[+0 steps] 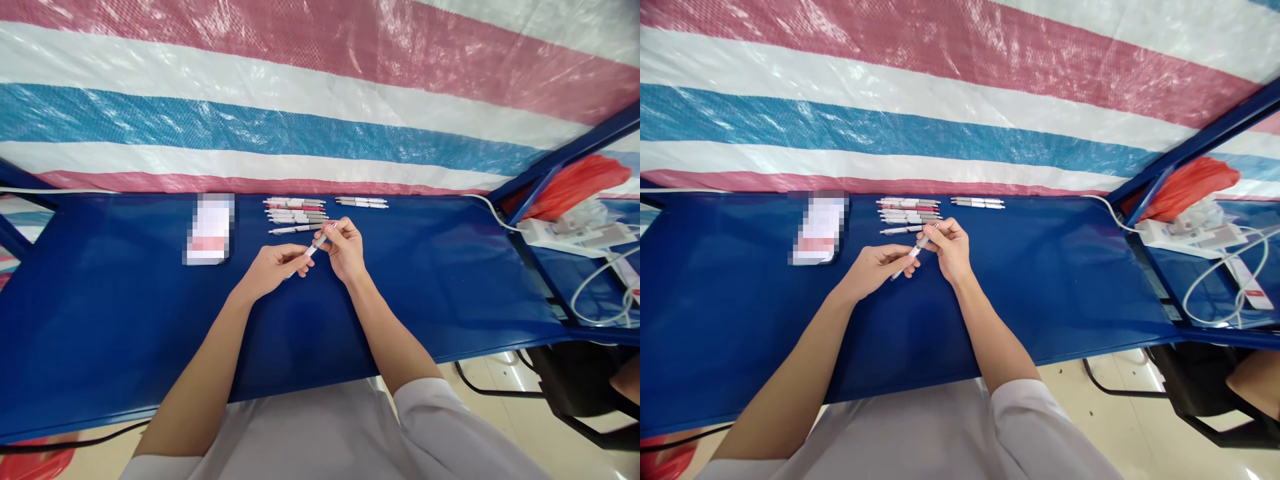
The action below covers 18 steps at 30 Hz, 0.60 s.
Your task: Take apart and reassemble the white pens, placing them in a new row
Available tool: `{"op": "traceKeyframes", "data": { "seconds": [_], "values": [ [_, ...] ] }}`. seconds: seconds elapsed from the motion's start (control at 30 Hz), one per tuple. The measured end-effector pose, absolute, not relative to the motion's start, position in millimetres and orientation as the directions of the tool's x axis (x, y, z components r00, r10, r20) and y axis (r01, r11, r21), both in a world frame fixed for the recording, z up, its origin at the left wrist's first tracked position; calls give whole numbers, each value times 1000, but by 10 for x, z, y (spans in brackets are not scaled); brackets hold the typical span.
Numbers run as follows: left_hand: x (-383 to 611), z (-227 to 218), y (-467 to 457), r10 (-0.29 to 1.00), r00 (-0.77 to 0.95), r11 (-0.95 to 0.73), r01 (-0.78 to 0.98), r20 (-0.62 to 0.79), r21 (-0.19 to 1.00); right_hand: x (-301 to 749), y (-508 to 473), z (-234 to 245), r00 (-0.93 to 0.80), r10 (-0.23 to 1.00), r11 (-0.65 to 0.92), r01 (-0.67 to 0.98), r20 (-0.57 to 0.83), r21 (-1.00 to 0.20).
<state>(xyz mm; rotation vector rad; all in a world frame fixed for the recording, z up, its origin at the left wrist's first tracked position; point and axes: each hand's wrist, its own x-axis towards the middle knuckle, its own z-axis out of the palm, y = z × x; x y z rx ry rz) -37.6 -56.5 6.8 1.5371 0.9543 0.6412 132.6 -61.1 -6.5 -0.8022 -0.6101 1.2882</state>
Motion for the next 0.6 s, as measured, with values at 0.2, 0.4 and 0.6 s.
{"op": "traceKeyframes", "data": {
  "seconds": [0.2,0.4,0.6],
  "values": [
    [-355,14,-557,874,483,-76,257,-60,963,1307,-609,-49,269,962,113,-542,-44,-833],
    [-368,127,-568,831,537,66,165,-146,984,1351,-630,-55,159,987,67,-569,-30,-820],
    [-388,152,-568,764,611,135,161,-206,978,1369,-640,-61,83,996,41,-605,-11,-795]
  ]
}}
